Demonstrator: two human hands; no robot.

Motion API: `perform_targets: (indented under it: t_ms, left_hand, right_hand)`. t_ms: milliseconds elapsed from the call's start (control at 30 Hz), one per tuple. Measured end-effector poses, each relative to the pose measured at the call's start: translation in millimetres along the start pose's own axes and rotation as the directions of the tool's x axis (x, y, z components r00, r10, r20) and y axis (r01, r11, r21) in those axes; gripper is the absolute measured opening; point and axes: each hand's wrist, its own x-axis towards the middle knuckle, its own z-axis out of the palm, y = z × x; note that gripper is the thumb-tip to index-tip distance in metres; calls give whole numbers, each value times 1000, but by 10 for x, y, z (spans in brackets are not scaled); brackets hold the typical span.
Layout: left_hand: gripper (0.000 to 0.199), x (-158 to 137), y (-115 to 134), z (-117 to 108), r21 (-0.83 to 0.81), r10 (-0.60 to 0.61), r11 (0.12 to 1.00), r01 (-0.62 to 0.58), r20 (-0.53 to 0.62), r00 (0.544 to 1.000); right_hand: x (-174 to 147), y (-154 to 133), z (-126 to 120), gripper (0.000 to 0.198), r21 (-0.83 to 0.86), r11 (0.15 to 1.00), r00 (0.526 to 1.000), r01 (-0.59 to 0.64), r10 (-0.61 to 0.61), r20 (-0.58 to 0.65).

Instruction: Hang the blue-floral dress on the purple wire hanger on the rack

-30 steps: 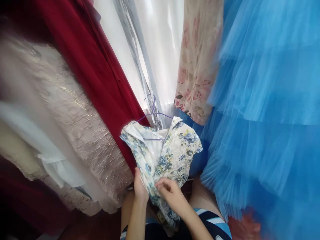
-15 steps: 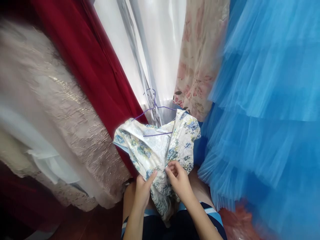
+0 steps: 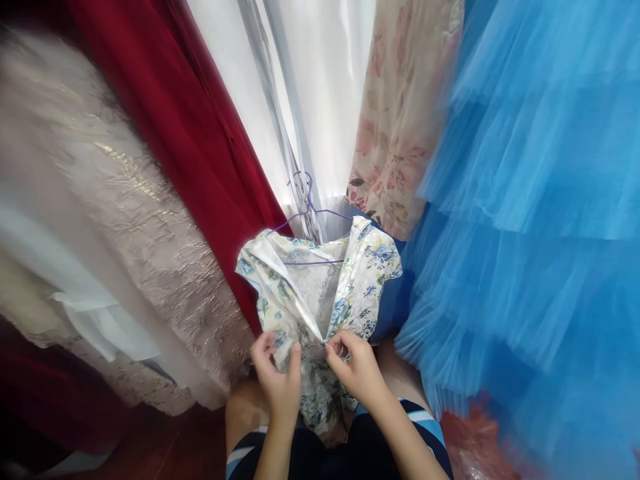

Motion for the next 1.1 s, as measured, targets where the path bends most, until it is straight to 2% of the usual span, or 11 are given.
perform_targets:
  t_ms: [67, 133, 233, 400, 533, 667, 767, 867, 933, 1067, 1100]
  left_hand:
    - [25, -78, 35, 27, -8, 55, 998, -54, 260, 964]
    - [9, -141, 72, 81, -40, 43, 999, -28, 428, 903]
    - [6, -164, 100, 160, -32, -12, 999, 29, 460, 888]
    - [14, -95, 129, 196, -13, 44, 999, -45, 571, 820]
    - [15, -83, 250, 161, 89, 39, 985, -148, 718, 695]
    - [13, -100, 422, 133, 187, 29, 933, -307, 811, 584]
    - [13, -109, 446, 140, 229, 14, 894, -385, 845, 535]
    - [13, -18, 386, 158, 149, 25, 938, -313, 871, 491]
    - [15, 166, 396, 176, 70, 63, 972, -224, 843, 534]
    - [28, 853, 722, 271, -9, 179, 978, -210, 556, 812]
    - [33, 1058, 839, 317, -26, 250, 962, -273, 491, 835]
  right_hand:
    - [4, -33, -20, 14, -31, 999, 999, 18, -16, 41]
    - [28, -70, -65, 13, -81, 995, 994, 50, -42, 97]
    - [140, -107, -198, 15, -137, 981, 978, 134, -109, 178]
    - [669, -156, -487, 19, -289, 905, 945, 312, -263, 195]
    - [1354, -318, -648, 15, -474, 797, 920, 374, -382, 83]
    - [1920, -549, -706, 9, -567, 727, 866, 387, -498, -49]
    - [2070, -677, -674, 9, -563, 726, 829, 396, -546, -122]
    - [1998, -727, -613, 11, -488, 775, 824, 403, -539, -176]
    - [1890, -718, -580, 14, -393, 829, 838, 397, -503, -212]
    - [1699, -668, -541, 22, -67, 946, 890, 318, -322, -324]
    - [1667, -663, -533, 23, 37, 957, 906, 287, -258, -335]
